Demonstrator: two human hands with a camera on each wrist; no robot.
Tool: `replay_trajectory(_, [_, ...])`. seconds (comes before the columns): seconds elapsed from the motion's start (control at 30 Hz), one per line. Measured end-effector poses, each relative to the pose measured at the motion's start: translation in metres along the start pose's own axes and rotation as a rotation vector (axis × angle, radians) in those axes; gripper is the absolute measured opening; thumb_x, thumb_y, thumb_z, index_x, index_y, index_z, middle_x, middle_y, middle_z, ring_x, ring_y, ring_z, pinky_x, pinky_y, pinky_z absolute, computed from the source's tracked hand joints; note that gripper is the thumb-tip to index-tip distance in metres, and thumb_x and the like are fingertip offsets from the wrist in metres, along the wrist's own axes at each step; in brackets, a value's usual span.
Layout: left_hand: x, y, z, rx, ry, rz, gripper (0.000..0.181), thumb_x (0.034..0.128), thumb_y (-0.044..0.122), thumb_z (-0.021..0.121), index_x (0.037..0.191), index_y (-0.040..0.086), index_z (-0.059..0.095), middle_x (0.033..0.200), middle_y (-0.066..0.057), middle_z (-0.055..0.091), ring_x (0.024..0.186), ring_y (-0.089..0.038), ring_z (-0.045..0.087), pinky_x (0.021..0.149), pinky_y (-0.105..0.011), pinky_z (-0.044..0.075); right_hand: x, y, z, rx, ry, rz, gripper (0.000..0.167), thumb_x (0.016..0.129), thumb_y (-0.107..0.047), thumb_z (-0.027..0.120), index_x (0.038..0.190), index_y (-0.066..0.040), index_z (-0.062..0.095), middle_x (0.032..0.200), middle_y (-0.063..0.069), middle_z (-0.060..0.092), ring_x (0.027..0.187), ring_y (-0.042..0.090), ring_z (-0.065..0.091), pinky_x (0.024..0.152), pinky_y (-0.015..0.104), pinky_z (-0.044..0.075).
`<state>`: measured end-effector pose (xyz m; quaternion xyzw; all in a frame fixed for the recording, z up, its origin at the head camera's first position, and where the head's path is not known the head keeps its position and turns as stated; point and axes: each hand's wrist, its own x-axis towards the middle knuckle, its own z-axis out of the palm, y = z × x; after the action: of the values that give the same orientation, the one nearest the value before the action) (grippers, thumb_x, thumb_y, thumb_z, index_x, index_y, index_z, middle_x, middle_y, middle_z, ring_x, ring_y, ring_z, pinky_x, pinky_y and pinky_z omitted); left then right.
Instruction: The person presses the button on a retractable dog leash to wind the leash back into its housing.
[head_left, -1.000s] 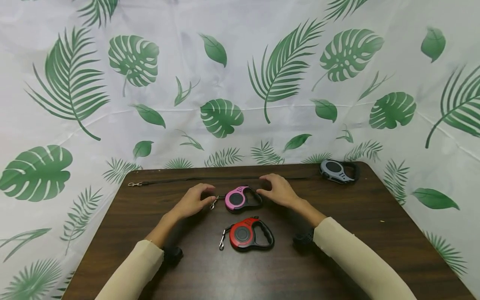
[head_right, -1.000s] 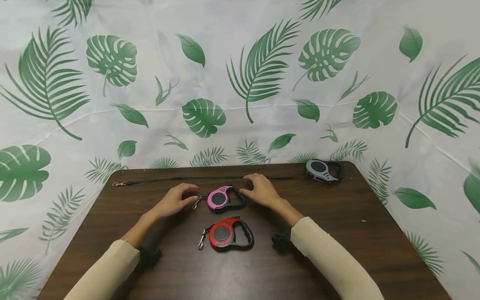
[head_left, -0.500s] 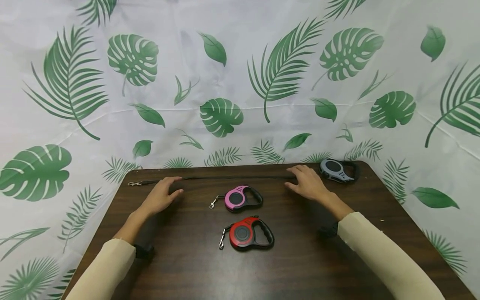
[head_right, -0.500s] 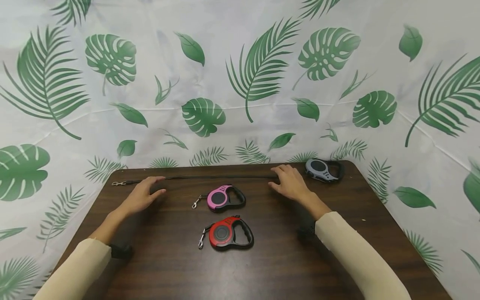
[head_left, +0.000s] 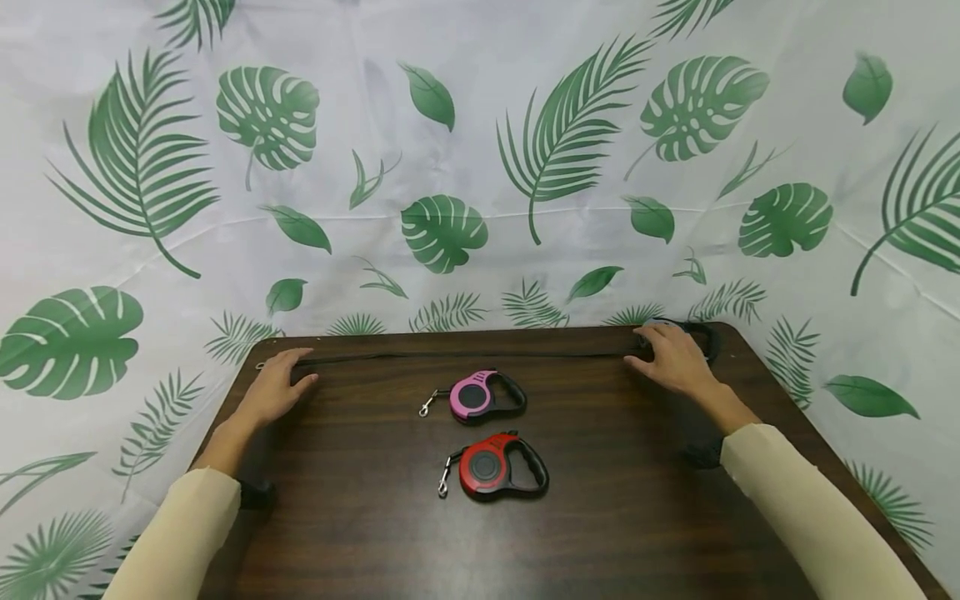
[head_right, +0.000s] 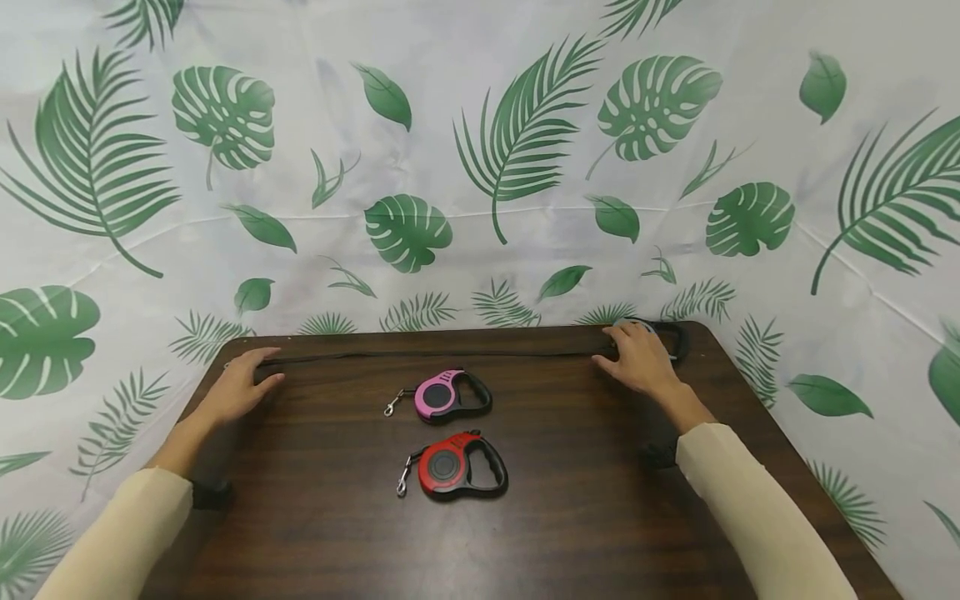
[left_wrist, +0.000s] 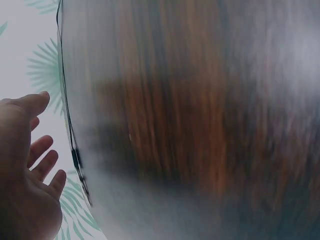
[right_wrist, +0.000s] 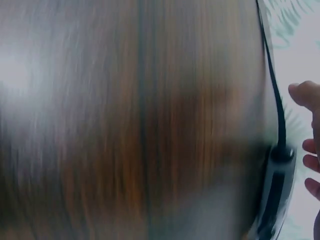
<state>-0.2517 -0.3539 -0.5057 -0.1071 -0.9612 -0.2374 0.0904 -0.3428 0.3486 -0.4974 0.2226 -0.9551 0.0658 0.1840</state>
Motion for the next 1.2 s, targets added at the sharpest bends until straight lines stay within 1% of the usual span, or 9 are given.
replay_trajectory(0.13, [-0.002,-0.01,-0.003,0.019,-0.016,-0.015,0.059,0.1044,0.016,0.068,0.149,-0.014,0.045,0.15,-0.041,0.044,0.139,-0.06,0.04,0.115,-0.073,0.028,-0.01,0.021,-0.002,-0.008,0.02,0.037,0.064,0.089,-0.035,0.086,0.133,0.007,0.065,0.128,0.033,0.063,0.116,0.054,0.059,0.092,0.069,0.049])
replay_trajectory(0.2, [-0.004,-0.013,-0.003,0.022,-0.025,-0.023,0.058,0.1045,0.016,0.068,0.149,-0.014,0.045,0.15,-0.041,0.043,0.139,-0.06,0.039,0.116,-0.073,0.027,-0.014,0.029,-0.003,-0.01,0.025,0.057,0.065,0.089,-0.034,0.086,0.134,0.008,0.064,0.127,0.034,0.062,0.113,0.054,0.059,0.091,0.069,0.049])
replay_trajectory(0.3, [-0.005,-0.018,-0.004,0.033,-0.028,-0.02,0.057,0.1034,0.015,0.068,0.147,-0.016,0.047,0.148,-0.043,0.044,0.138,-0.062,0.04,0.115,-0.072,0.029,-0.02,0.039,-0.004,-0.014,0.037,0.077,0.068,0.089,-0.034,0.087,0.135,0.01,0.063,0.124,0.036,0.062,0.108,0.055,0.061,0.087,0.069,0.05])
replay_trajectory(0.47, [-0.006,-0.025,-0.003,0.052,-0.014,-0.007,0.052,0.1019,0.011,0.069,0.143,-0.016,0.05,0.145,-0.044,0.048,0.136,-0.062,0.043,0.114,-0.069,0.033,-0.026,0.047,-0.007,-0.016,0.019,0.109,0.07,0.09,-0.033,0.086,0.138,0.011,0.061,0.124,0.039,0.06,0.108,0.057,0.06,0.088,0.07,0.048])
replay_trajectory(0.63, [-0.006,-0.031,-0.002,0.067,0.022,-0.007,0.045,0.102,0.007,0.067,0.139,-0.016,0.055,0.142,-0.044,0.05,0.133,-0.062,0.045,0.113,-0.07,0.034,-0.03,0.052,-0.007,-0.004,-0.004,0.145,0.073,0.091,-0.033,0.085,0.141,0.013,0.058,0.124,0.04,0.057,0.106,0.057,0.059,0.087,0.069,0.048])
replay_trajectory(0.77, [-0.005,-0.032,-0.001,0.076,0.044,-0.005,0.041,0.1011,0.005,0.067,0.135,-0.016,0.058,0.137,-0.043,0.054,0.128,-0.062,0.048,0.11,-0.071,0.035,-0.034,0.058,-0.004,0.006,-0.001,0.158,0.073,0.091,-0.033,0.084,0.14,0.013,0.057,0.122,0.04,0.057,0.105,0.058,0.059,0.087,0.07,0.048])
replay_trajectory(0.93, [-0.002,-0.03,-0.002,0.109,0.045,-0.021,0.038,0.1008,0.008,0.068,0.133,-0.012,0.063,0.133,-0.041,0.056,0.124,-0.062,0.05,0.106,-0.072,0.038,-0.039,0.065,0.001,-0.042,-0.007,0.153,0.074,0.091,-0.035,0.083,0.141,0.012,0.056,0.124,0.042,0.059,0.108,0.059,0.06,0.088,0.072,0.048])
replay_trajectory(1.07, [-0.001,-0.029,-0.005,0.126,0.038,-0.044,0.035,0.1001,0.009,0.07,0.13,-0.009,0.067,0.131,-0.04,0.058,0.122,-0.062,0.051,0.104,-0.072,0.04,-0.04,0.068,0.003,-0.072,-0.045,0.152,0.075,0.093,-0.038,0.08,0.144,0.011,0.054,0.13,0.04,0.061,0.114,0.057,0.061,0.094,0.072,0.046])
replay_trajectory(1.2, [-0.001,-0.03,-0.005,0.116,0.05,-0.061,0.031,0.0987,0.008,0.072,0.124,-0.009,0.071,0.128,-0.039,0.061,0.12,-0.06,0.054,0.102,-0.071,0.042,-0.038,0.068,0.005,-0.052,-0.071,0.165,0.075,0.096,-0.038,0.077,0.147,0.01,0.05,0.135,0.039,0.06,0.12,0.056,0.059,0.1,0.072,0.043])
